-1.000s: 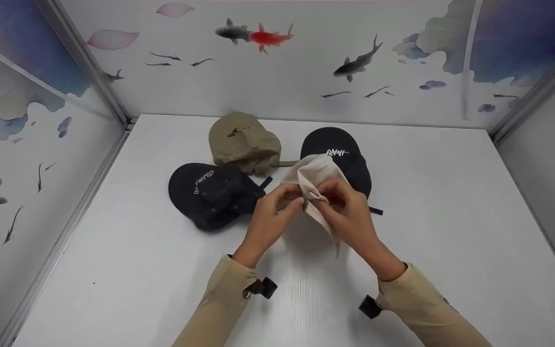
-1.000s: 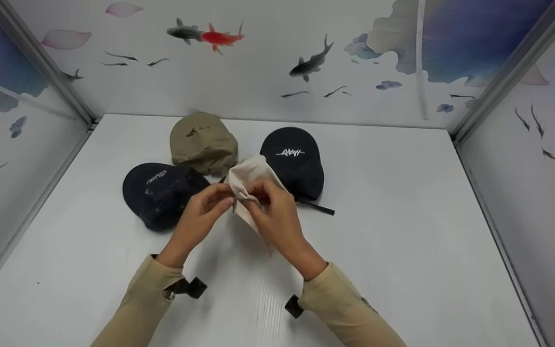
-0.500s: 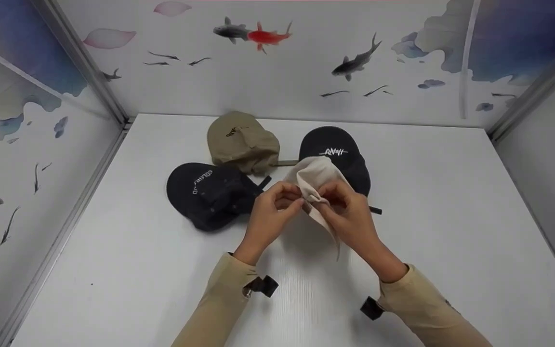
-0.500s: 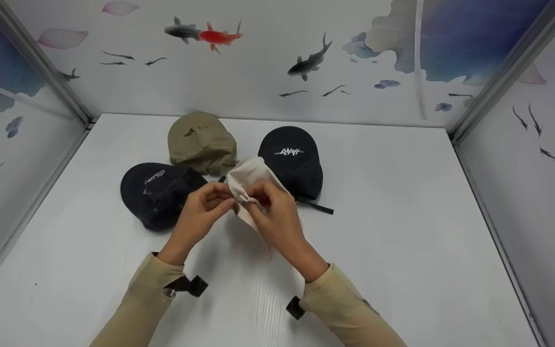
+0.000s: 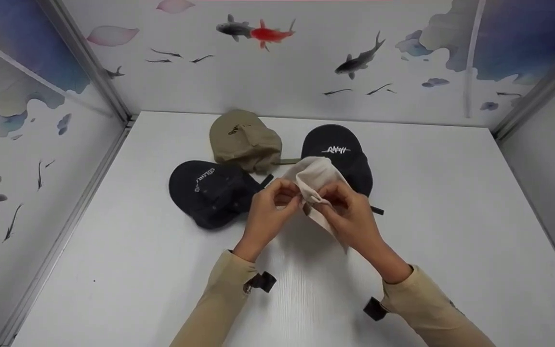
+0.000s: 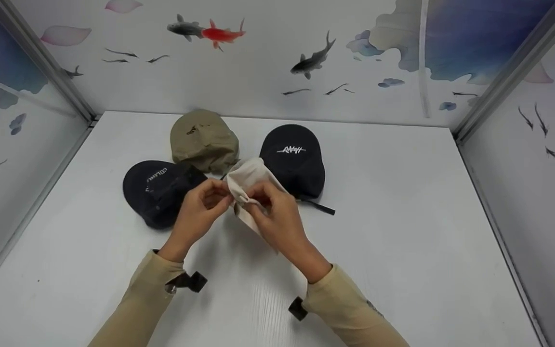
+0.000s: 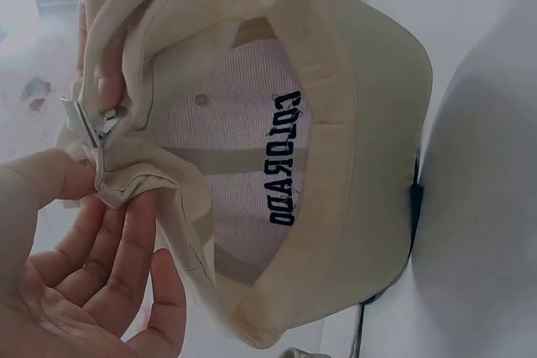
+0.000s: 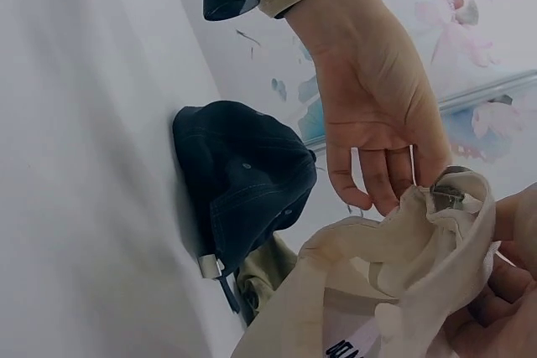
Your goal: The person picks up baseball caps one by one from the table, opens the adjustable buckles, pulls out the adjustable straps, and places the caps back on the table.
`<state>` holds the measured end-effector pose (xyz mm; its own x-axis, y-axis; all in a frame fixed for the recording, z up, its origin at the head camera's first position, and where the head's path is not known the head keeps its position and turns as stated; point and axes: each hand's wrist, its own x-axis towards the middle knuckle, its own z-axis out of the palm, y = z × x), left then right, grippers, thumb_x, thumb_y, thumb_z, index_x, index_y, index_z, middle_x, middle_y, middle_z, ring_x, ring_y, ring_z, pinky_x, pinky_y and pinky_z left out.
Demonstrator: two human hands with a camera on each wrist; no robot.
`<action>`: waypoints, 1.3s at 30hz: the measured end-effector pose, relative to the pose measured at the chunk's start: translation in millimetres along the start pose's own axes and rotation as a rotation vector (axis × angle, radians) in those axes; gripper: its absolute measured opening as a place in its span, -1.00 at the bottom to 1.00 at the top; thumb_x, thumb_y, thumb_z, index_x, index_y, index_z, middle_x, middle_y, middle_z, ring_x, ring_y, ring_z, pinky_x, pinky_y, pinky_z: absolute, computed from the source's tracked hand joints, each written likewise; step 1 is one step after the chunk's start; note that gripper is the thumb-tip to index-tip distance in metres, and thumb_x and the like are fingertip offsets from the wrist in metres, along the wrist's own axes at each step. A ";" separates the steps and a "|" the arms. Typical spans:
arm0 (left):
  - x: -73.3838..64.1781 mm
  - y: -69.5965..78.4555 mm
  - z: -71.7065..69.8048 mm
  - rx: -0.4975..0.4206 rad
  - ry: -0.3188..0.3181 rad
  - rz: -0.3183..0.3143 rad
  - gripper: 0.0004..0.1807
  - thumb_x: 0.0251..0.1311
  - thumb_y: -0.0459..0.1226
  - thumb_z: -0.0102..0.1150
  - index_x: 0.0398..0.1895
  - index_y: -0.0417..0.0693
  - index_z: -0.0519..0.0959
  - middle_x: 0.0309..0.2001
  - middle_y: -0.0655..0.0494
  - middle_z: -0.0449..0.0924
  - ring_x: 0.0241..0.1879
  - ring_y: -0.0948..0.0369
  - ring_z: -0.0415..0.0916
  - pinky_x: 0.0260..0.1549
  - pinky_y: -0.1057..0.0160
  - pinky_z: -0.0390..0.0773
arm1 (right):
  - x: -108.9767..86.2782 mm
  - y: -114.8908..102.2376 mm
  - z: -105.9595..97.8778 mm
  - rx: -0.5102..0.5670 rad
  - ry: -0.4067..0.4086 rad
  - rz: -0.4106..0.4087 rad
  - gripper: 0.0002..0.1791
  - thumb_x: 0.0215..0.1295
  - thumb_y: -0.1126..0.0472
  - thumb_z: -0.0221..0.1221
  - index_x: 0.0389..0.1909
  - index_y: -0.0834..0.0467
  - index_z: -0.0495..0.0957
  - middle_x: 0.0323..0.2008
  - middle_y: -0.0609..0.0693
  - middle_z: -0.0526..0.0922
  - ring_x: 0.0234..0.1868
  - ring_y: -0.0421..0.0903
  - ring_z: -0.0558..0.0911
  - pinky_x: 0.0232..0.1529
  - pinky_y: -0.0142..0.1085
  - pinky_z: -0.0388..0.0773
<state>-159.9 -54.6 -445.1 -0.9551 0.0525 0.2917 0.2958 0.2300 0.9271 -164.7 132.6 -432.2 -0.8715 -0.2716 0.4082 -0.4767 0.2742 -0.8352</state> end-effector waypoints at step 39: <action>-8.4 5.7 -0.5 -0.041 -0.060 -0.030 -0.75 0.32 -0.25 0.26 -0.05 -0.25 0.62 -0.06 -0.13 0.71 -0.04 0.09 0.70 -0.05 0.27 0.68 | 1.0 1.2 -0.8 0.029 0.035 0.026 -0.86 0.14 0.48 0.34 -0.36 0.30 0.56 -0.38 0.09 0.68 -0.38 -0.31 0.61 -0.33 -0.54 0.57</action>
<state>-150.2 -54.3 -442.1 -0.9625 0.1046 0.2505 0.2667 0.1929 0.9443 -166.2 133.4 -432.5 -0.8871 -0.2326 0.3986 -0.4510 0.2539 -0.8556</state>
